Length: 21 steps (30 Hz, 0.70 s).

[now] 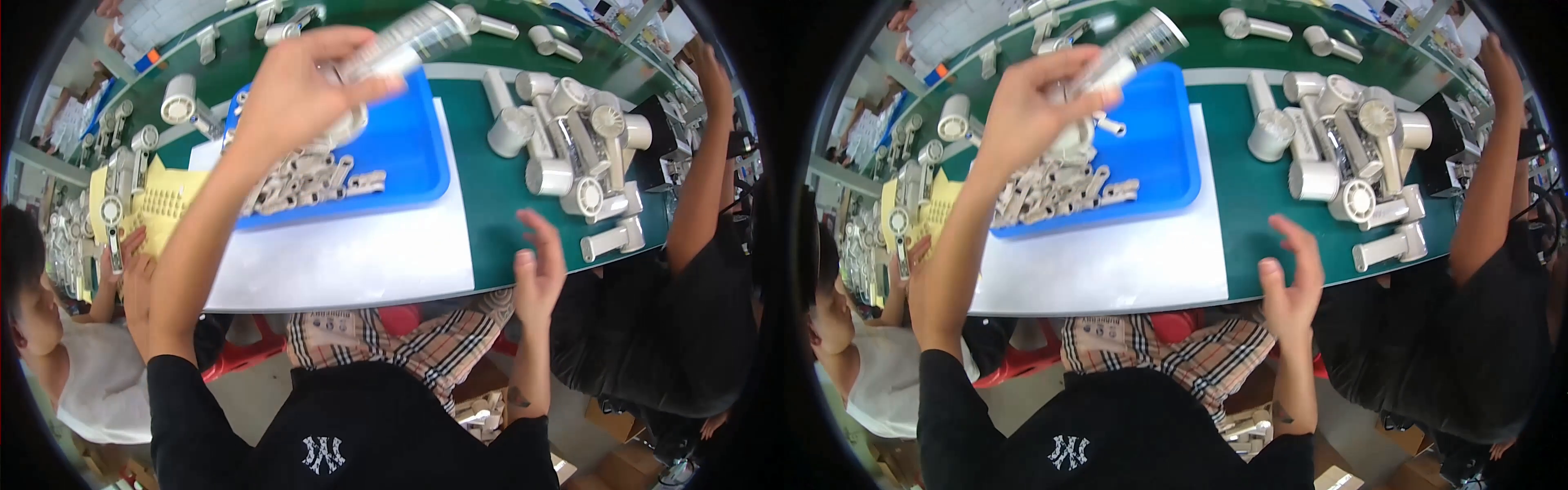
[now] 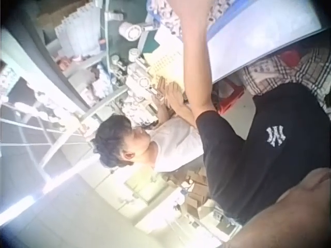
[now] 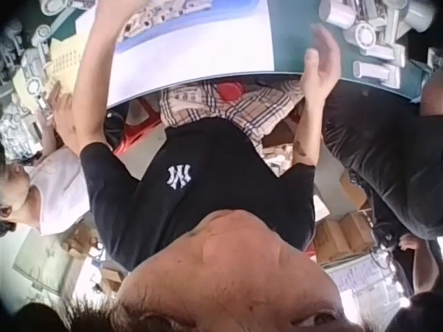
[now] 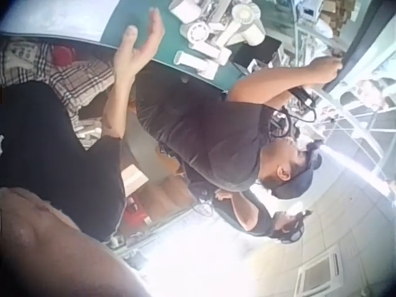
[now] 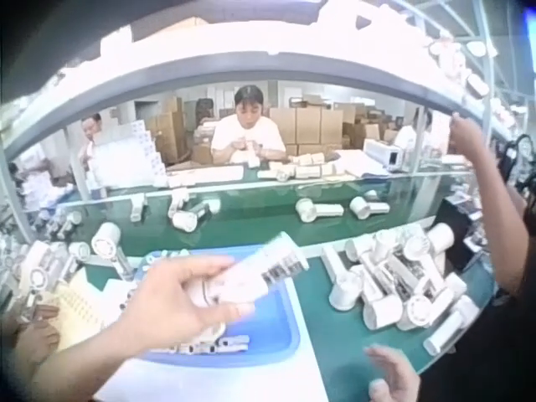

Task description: The person assembles small handheld fans by hand, inserting fan motor components into plastic fan housings on a factory production line.

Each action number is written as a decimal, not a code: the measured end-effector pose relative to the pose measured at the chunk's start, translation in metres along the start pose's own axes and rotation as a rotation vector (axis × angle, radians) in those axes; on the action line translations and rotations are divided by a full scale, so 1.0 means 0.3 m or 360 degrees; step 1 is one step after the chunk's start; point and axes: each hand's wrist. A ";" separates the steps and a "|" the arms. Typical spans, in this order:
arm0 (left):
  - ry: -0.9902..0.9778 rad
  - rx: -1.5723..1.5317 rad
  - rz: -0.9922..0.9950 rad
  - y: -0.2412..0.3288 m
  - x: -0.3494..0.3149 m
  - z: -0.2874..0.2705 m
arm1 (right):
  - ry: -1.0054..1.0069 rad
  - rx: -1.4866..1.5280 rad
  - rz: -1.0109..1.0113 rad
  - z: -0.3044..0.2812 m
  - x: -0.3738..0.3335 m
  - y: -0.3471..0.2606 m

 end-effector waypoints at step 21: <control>-0.0006 0.1397 -0.0834 -0.648 0.942 0.420 | 0.0159 -0.0626 -0.0147 0.056 -0.021 0.053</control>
Point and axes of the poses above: each hand's wrist, its own x-axis towards the middle knuckle, its own z-axis out of the palm, y = z × x
